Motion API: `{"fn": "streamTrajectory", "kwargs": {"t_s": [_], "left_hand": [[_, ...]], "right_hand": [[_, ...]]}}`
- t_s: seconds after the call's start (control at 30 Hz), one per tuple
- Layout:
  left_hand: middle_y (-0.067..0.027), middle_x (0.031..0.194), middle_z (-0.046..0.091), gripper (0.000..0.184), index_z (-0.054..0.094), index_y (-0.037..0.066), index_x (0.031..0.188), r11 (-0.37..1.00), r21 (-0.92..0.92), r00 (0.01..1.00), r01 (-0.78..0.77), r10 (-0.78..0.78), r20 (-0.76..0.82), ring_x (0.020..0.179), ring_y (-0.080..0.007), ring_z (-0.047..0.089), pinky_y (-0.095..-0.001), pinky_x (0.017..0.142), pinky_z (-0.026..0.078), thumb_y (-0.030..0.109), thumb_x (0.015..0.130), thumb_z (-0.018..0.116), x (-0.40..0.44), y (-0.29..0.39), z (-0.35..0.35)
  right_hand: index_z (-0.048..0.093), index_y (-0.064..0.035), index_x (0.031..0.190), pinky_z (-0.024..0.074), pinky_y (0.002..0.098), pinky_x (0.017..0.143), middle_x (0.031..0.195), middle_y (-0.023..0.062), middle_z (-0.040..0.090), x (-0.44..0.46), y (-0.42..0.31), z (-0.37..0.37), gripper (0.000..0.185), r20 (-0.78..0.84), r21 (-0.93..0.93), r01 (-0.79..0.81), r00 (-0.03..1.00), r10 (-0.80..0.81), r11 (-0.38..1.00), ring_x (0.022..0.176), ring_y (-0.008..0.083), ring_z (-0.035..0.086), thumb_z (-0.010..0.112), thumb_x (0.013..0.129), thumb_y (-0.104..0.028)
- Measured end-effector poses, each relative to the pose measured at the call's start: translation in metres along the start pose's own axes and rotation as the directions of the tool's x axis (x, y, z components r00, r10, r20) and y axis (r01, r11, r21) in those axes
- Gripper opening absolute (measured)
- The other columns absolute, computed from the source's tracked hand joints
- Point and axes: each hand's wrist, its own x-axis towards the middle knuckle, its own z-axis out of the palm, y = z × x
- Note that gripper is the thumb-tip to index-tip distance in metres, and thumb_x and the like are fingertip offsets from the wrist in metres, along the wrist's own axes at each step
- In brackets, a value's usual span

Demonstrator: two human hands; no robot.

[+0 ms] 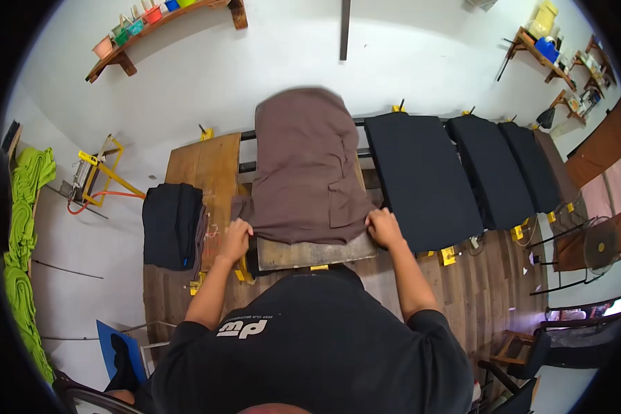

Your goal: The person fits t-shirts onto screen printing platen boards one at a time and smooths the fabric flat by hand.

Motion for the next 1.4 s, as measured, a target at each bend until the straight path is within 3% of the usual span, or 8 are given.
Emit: {"fn": "streamTrajectory", "kwargs": {"t_s": [0.6,0.87,0.93,1.0,1.1,1.13,1.23,1.4], "left_hand": [[-0.0226,0.086,0.056,0.034,0.055,-0.002,0.091,0.985,-0.17,0.97,-0.004,-0.037,-0.238,0.085,-0.0421,0.057,-0.0492,0.078,0.045,0.025,0.111,0.047,0.016,0.02,0.0],[-0.0011,0.068,0.035,0.054,0.041,0.005,0.074,0.85,-0.513,0.897,-0.121,-0.127,-0.423,0.063,-0.0136,0.037,-0.0321,0.057,0.029,0.045,0.109,0.051,0.042,0.137,-0.223],[0.0001,0.067,0.051,0.066,0.048,0.011,0.065,0.547,-0.719,0.902,-0.428,0.206,-0.381,0.055,-0.0152,0.048,-0.03,0.049,0.034,0.066,0.089,0.076,0.017,0.149,-0.276],[-0.0002,0.067,0.062,0.05,0.066,0.011,0.071,0.347,-0.77,0.456,-0.536,0.886,0.082,0.05,-0.018,0.058,-0.0277,0.044,0.038,0.053,0.073,0.093,0.043,0.152,-0.34],[-0.0024,0.07,0.065,0.035,0.07,0.008,0.075,0.72,-0.465,0.706,-0.515,0.664,0.246,0.059,-0.0216,0.063,-0.0299,0.049,0.043,0.034,0.078,0.093,0.033,0.182,-0.363],[-0.0038,0.072,0.066,0.023,0.069,0.007,0.077,0.84,-0.375,0.869,-0.392,0.472,0.149,0.064,-0.022,0.065,-0.0328,0.056,0.047,0.022,0.085,0.085,0.038,0.192,-0.358],[-0.0035,0.073,0.061,0.024,0.067,-0.003,0.09,0.992,-0.087,0.984,-0.09,0.075,-0.159,0.068,-0.0117,0.051,-0.0294,0.065,0.044,0.02,0.096,0.071,0.098,0.168,-0.337],[-0.0169,0.085,0.069,0.027,0.069,0.002,0.093,0.954,0.288,0.917,-0.082,0.185,-0.354,0.082,-0.0357,0.067,-0.0435,0.071,0.051,0.029,0.098,0.07,0.227,0.097,-0.328]], "right_hand": [[0.063,-0.0028,0.09,0.051,0.0445,0.071,0.075,0.0149,0.061,-0.018,-0.028,-0.061,0.02,-0.168,0.244,-0.079,0.978,0.123,0.967,0.076,0.0352,0.062,0.077,0.082,-0.015],[0.053,-0.0042,0.073,0.0389,0.031,0.066,0.071,0.0013,0.051,-0.034,-0.116,-0.243,0.032,-0.288,0.606,0.226,0.956,-0.054,0.763,0.07,0.0146,0.049,0.083,0.074,-0.015],[0.055,-0.0092,0.065,0.0423,0.0366,0.068,0.062,0.0032,0.053,-0.043,-0.13,-0.283,0.04,-0.487,0.756,0.599,0.784,-0.385,0.263,0.059,0.0214,0.05,0.091,0.072,-0.022],[0.066,-0.0071,0.069,0.0578,0.0399,0.067,0.062,0.0064,0.061,-0.033,-0.127,-0.33,0.03,-0.415,0.808,0.562,0.331,-0.848,-0.177,0.061,0.0236,0.066,0.094,0.078,-0.017],[0.067,-0.0065,0.067,0.0648,0.0363,0.06,0.058,0.0053,0.059,-0.029,-0.132,-0.347,0.028,-0.566,0.779,0.556,0.422,-0.708,-0.29,0.066,0.0216,0.066,0.089,0.083,-0.014],[0.057,-0.0083,0.066,0.0628,0.0363,0.055,0.062,0.0027,0.055,-0.05,-0.167,-0.324,0.038,-0.688,0.724,0.683,0.725,-0.028,-0.097,0.066,0.0179,0.06,0.089,0.084,-0.017],[0.054,-0.0074,0.081,0.0341,0.0235,0.065,0.076,-0.0056,0.046,0.035,-0.133,-0.349,0.03,-0.541,0.496,0.423,0.834,-0.112,0.759,0.072,0.0077,0.042,0.08,0.09,-0.017],[0.063,-0.007,0.091,0.0498,0.0392,0.065,0.075,0.0104,0.068,0.191,-0.097,-0.366,0.025,-0.44,-0.215,0.285,0.826,-0.353,0.934,0.069,0.0272,0.063,0.074,0.098,-0.028]]}}
